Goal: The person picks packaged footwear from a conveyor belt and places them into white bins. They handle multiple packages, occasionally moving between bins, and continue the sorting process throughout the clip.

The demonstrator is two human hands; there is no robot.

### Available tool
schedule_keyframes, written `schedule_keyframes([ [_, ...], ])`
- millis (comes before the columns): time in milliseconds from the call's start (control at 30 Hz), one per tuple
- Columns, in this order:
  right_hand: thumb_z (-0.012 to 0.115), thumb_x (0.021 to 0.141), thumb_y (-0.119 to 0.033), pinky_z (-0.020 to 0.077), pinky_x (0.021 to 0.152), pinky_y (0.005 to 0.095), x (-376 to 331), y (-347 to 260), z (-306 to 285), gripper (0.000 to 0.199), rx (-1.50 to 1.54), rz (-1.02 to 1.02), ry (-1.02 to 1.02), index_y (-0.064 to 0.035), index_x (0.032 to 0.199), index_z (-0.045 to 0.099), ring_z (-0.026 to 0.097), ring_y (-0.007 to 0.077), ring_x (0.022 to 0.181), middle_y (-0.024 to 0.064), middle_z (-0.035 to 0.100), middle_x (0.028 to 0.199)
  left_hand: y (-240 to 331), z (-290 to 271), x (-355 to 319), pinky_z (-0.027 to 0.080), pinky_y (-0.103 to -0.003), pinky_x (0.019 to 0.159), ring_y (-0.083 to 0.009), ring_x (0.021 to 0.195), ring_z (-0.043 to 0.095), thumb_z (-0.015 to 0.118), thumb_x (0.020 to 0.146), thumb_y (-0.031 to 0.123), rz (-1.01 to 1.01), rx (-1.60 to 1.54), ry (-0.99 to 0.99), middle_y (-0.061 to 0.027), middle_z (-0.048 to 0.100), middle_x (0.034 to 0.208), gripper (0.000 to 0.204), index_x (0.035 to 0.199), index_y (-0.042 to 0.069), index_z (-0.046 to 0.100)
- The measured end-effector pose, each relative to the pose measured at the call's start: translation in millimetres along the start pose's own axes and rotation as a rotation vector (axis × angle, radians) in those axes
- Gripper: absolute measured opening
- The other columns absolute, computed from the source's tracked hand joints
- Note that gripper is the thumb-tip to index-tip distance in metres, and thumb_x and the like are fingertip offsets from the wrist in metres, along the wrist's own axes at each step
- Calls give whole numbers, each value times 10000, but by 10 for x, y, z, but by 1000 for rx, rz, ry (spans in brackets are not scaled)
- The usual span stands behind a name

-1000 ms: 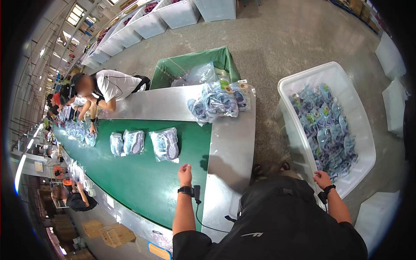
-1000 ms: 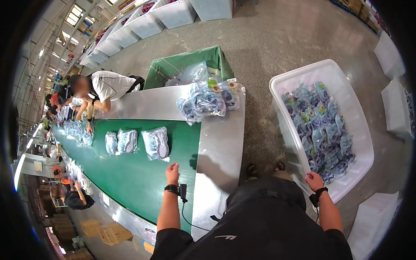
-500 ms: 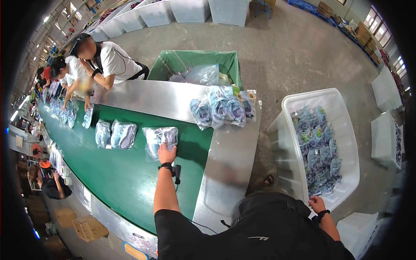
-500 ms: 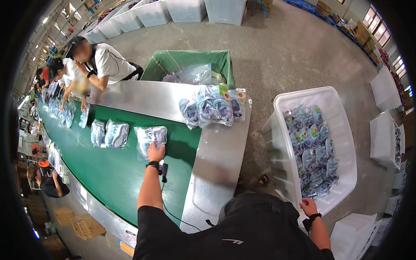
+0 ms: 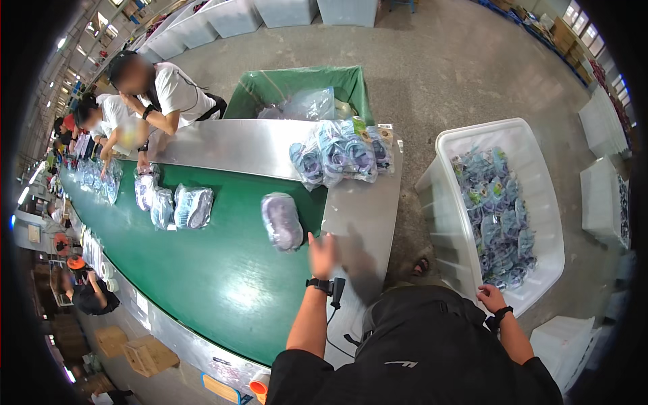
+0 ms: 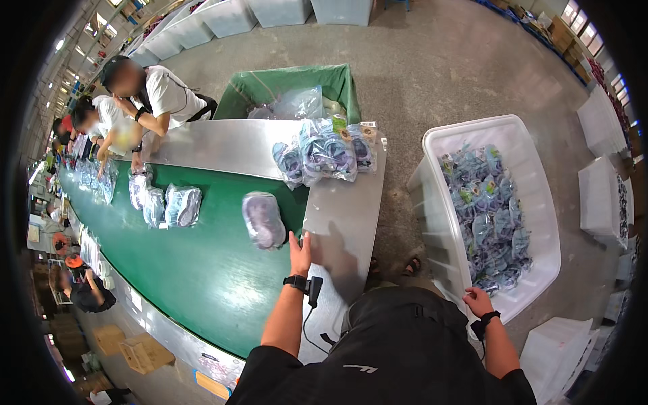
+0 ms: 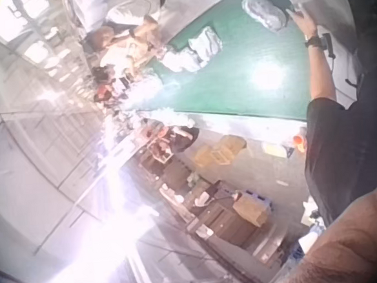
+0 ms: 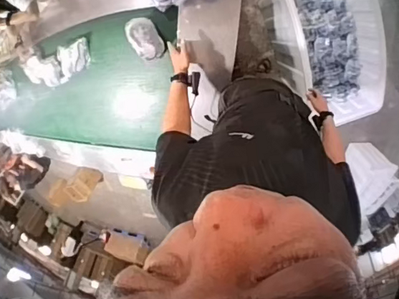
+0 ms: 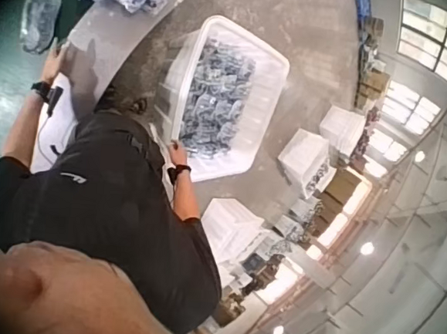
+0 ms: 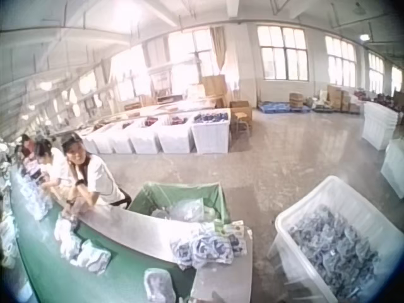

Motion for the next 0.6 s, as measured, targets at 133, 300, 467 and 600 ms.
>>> schedule_keyframes([
  [133, 711, 865, -177, 546, 728, 312, 49, 103, -55, 370, 46, -26, 38, 46, 1153, 644, 692, 171, 767, 94, 719, 836, 205, -70, -88, 357, -483, 1143, -364, 1341, 455, 649, 928, 587, -272, -883, -116, -237, 315, 1560, 955, 1587, 61, 200],
  [300, 715, 870, -179, 552, 719, 308, -5, 271, 16, 378, 55, 38, 4, 48, 1162, 640, 709, 172, 759, 109, 731, 836, 216, -96, 100, 485, -472, 1047, -313, 1184, 548, 771, 805, 629, -511, -1200, 12, -201, 424, 1359, 1042, 1540, 106, 250],
  [467, 719, 867, -197, 552, 707, 309, -142, 449, 98, 382, 88, 108, 18, 50, 1150, 648, 710, 174, 748, 111, 731, 815, -160, -122, 436, 559, -405, 889, -225, 964, 612, 797, 808, 583, -609, -1134, 124, -91, 587, 977, 719, 1188, 21, 560],
  [600, 705, 869, -192, 550, 708, 309, -250, 601, 145, 385, 113, 96, 67, 52, 1160, 643, 709, 176, 746, 108, 731, 818, -455, -232, 676, 597, -400, 811, -216, 772, 609, 738, 901, 352, -678, -1227, 141, -60, 546, 768, 374, 918, 46, 524],
])
Point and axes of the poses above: each hand's wrist, its own x-axis towards the middle knuckle, its own z-axis out of the palm, y = z × x, the point moved 1 cm from there along x, towards the middle knuckle
